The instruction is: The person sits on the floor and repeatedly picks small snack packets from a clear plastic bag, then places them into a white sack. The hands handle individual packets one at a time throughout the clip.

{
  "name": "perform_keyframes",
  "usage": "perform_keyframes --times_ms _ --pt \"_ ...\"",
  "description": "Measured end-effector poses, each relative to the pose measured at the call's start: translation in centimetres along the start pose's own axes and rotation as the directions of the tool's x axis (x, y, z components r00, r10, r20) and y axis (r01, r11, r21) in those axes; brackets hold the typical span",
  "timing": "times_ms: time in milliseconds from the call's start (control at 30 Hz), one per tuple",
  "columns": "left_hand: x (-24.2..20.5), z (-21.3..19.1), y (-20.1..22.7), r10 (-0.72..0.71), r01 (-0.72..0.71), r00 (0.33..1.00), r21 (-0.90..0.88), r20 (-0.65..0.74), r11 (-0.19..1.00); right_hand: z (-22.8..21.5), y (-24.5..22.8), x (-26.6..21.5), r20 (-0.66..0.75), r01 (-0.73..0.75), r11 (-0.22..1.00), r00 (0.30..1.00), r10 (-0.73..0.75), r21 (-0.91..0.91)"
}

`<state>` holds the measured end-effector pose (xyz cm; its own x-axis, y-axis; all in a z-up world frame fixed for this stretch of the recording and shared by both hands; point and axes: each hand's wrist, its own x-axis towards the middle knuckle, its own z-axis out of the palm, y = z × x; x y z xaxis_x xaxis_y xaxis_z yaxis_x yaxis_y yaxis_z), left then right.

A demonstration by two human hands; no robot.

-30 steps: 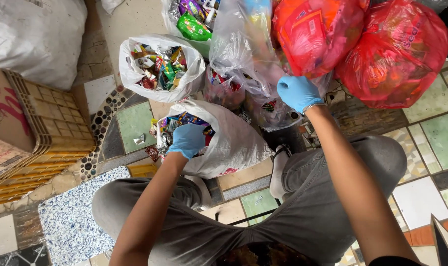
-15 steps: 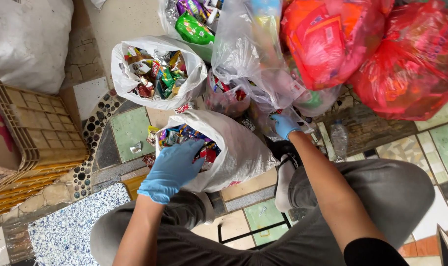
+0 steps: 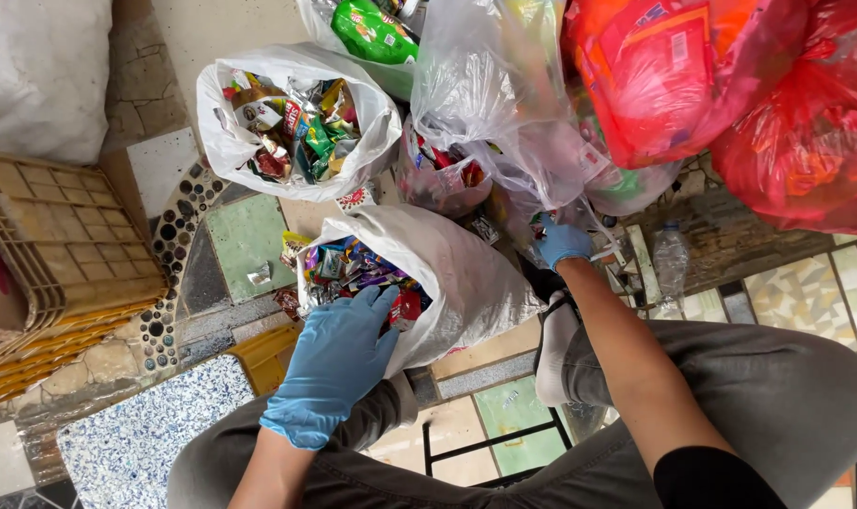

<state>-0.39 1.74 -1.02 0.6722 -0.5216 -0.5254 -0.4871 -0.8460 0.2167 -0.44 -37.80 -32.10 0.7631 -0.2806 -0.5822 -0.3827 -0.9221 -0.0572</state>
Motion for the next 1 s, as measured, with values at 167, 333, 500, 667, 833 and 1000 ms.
perform_keyframes --times_ms 167,333,500,667,833,1000 --pt "0.0 0.6 -0.5 0.034 -0.034 0.999 -0.028 -0.026 0.999 -4.0 -1.7 -4.3 0.047 -0.151 0.987 0.988 0.148 0.059" --pt "0.3 1.9 -1.0 0.015 -0.014 1.0 0.031 -0.019 0.999 3.5 0.8 0.8 -0.087 -0.111 0.994 0.99 0.113 0.023" --pt "0.1 1.3 -0.5 0.023 -0.022 1.0 0.049 -0.019 0.999 5.1 1.4 1.5 -0.215 -0.077 0.997 0.974 0.075 -0.005" --pt "-0.3 0.4 -0.1 0.026 -0.026 1.0 0.038 -0.005 0.999 4.6 1.6 1.2 -0.244 -0.119 0.992 0.962 0.124 0.036" --pt "-0.1 0.1 0.1 0.022 -0.02 0.999 0.046 -0.026 0.999 3.4 1.9 0.4 -0.358 -0.033 0.98 0.928 0.103 0.197" --pt "0.1 -0.3 0.8 0.019 -0.015 0.998 0.058 -0.064 0.998 1.4 2.1 0.6 -0.38 -0.006 0.961 0.918 0.115 0.276"
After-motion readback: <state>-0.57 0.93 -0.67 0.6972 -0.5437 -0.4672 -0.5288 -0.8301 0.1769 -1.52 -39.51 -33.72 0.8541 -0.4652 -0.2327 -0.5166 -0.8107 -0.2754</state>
